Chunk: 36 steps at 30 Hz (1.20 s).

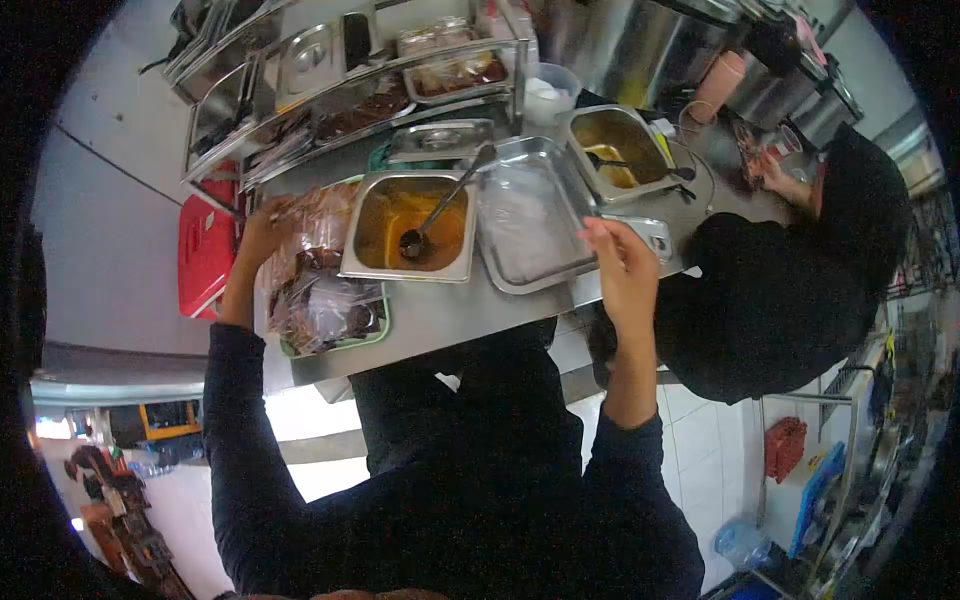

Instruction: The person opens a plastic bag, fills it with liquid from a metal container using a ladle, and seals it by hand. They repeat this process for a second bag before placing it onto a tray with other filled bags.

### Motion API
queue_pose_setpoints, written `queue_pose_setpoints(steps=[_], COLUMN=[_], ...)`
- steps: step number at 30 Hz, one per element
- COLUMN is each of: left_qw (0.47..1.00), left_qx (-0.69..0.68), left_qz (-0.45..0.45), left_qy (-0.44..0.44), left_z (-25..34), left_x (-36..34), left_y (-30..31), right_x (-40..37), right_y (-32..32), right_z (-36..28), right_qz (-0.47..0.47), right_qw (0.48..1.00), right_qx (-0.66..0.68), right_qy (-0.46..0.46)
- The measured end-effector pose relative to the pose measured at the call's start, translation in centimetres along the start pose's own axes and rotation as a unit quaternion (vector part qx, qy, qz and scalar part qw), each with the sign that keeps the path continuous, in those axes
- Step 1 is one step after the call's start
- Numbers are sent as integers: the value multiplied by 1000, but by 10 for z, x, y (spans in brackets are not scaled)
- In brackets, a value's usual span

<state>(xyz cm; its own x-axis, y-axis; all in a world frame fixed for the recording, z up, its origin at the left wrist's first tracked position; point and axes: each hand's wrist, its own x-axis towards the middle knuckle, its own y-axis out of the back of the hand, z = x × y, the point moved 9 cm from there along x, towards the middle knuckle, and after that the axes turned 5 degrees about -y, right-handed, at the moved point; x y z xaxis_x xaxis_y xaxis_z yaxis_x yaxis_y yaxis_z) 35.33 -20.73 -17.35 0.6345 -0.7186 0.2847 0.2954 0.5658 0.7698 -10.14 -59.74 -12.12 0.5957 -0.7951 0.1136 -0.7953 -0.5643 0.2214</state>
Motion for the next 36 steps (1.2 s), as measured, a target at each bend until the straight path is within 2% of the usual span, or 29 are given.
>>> queue_pose_setpoints(steps=[1,4,6,8,9,12,14,17,18,20,22,23,24,26,29,31,33,36], left_qw=[1000,993,986,987,985,991,993,989,983,990,972,977,980,957,914,915,927,901], left_qx=[23,91,122,144,151,129,100,-3,-49,-64,-215,-197,-179,-287,-407,-400,-365,-417], left_qz=[-21,-75,-101,-69,-52,23,50,130,163,125,64,34,4,-28,15,54,87,104], left_qy=[1,21,54,-24,-68,-36,-48,-67,-71,-28,-65,-77,-88,-40,6,-2,-4,48], left_z=[3,15,22,21,20,5,34,81,98,143,214,243,269,305,324,320,314,303], left_x=[-1,-7,-13,-17,-16,-23,-22,-31,-38,-55,-71,-76,-82,-86,-84,-83,-82,-94], left_y=[-1,5,10,14,15,24,33,41,42,31,2,-12,-26,-55,-83,-83,-76,-69], right_x=[9,21,22,20,21,28,28,20,20,17,6,-3,-13,-33,-65,-77,-80,-81], right_y=[-3,-21,-47,-71,-78,-84,-79,-58,-49,-32,-24,-26,-35,-57,-85,-96,-104,-115], right_z=[4,-7,6,19,21,35,37,16,11,1,-18,-25,-34,-51,-100,-118,-113,-116], right_qz=[-8,-25,-89,-166,-158,-124,-114,-50,-26,21,32,34,22,-10,-28,-16,-36,-96], right_qw=[999,967,913,851,846,836,838,879,911,959,992,998,999,995,978,960,969,966], right_qx=[-40,-224,-380,-491,-501,-526,-526,-459,-394,-258,-114,-41,-12,48,37,13,40,55], right_qy=[-6,120,119,85,89,93,91,117,115,114,49,17,41,91,205,279,241,234])
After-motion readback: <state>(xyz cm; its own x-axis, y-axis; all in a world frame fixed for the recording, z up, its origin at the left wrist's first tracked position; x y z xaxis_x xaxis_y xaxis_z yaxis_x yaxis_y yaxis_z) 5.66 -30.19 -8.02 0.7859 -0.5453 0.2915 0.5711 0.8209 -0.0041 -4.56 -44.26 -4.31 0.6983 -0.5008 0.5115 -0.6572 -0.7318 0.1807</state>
